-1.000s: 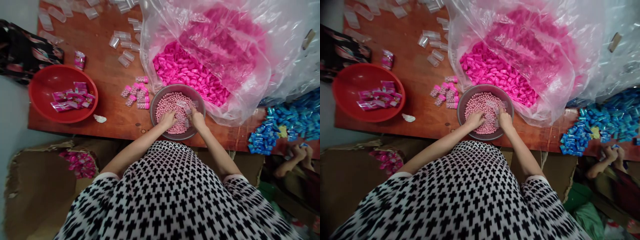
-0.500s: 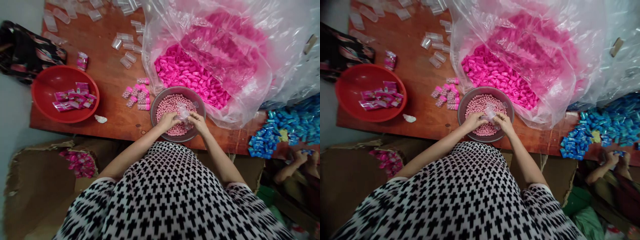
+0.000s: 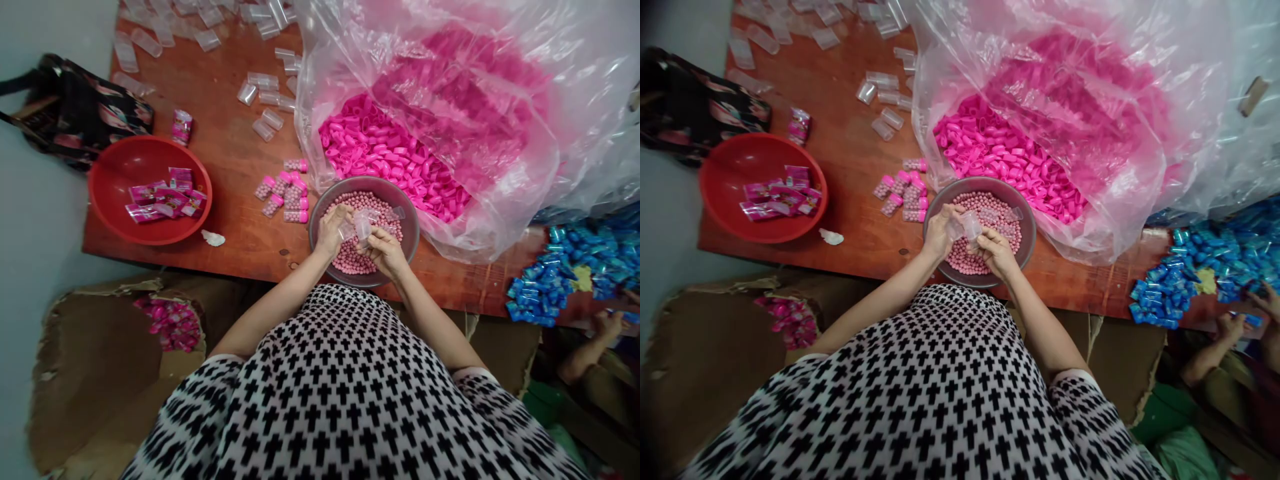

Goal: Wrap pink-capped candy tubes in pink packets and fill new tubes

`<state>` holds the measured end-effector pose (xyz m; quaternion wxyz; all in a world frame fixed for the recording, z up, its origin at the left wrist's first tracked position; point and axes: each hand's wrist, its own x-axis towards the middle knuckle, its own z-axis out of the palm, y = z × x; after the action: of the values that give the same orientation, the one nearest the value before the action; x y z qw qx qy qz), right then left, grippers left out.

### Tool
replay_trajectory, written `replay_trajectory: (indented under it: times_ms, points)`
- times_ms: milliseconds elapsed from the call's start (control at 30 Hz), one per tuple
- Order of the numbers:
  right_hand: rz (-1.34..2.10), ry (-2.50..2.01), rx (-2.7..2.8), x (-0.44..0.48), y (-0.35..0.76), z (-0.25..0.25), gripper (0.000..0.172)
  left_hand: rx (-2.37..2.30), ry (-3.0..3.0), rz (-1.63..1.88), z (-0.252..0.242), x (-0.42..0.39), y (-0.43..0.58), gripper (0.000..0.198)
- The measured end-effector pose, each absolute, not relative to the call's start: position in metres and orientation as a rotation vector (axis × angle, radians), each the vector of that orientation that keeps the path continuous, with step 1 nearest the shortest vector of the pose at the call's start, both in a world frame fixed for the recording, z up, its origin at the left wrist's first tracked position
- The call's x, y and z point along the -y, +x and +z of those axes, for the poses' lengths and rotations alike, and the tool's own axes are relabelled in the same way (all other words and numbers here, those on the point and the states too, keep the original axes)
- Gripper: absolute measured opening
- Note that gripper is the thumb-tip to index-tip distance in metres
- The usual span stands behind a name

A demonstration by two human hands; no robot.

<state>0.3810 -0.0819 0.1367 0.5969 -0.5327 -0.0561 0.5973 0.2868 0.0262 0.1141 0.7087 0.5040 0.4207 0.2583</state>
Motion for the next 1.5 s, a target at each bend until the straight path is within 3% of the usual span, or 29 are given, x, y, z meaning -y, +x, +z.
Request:
replay_trajectory:
  times_ms: [167, 400, 533, 767, 867, 1000, 1167, 1300, 1367, 1500]
  points:
    - [1.427, -1.181, 0.092, 0.075, 0.372, 0.132, 0.034, -0.695, 0.768, 0.515, 0.125, -0.022, 0.29, 0.058]
    - [1.359, -1.256, 0.017, 0.096, 0.361, 0.125, 0.037, -0.789, 0.601, 0.974, 0.127, -0.069, 0.276, 0.044]
    - [1.221, -1.216, 0.047, 0.098, 0.367, 0.129, 0.037, -0.731, 0.858, 0.779, 0.118, -0.063, 0.257, 0.045]
    - [1.297, -1.232, 0.225, 0.089, 0.377, 0.128, 0.036, -0.605, 1.19, 0.575, 0.119, -0.033, 0.25, 0.042]
    - [1.188, -1.437, 0.544, 0.087, 0.39, 0.131, 0.034, -0.646, 1.049, 0.52, 0.119, -0.036, 0.252, 0.041]
    - [1.113, -1.589, 1.124, 0.087, 0.403, 0.148, 0.027, -0.659, 0.887, 0.183, 0.116, -0.029, 0.251, 0.043]
    - [1.063, -1.64, 1.219, 0.091, 0.403, 0.144, 0.034, -0.601, 0.8, 0.028, 0.116, -0.011, 0.242, 0.05]
    - [0.704, -2.123, 1.321, 0.072, 0.425, 0.114, 0.03, -0.751, 0.762, 0.167, 0.114, -0.016, 0.236, 0.068]
    - [0.559, -2.372, 1.484, 0.055, 0.437, 0.099, 0.037, -0.843, 0.77, 0.277, 0.11, -0.021, 0.237, 0.078]
    - [0.615, -2.571, 1.604, 0.035, 0.445, 0.082, 0.034, -0.88, 0.914, 0.448, 0.098, -0.026, 0.243, 0.079]
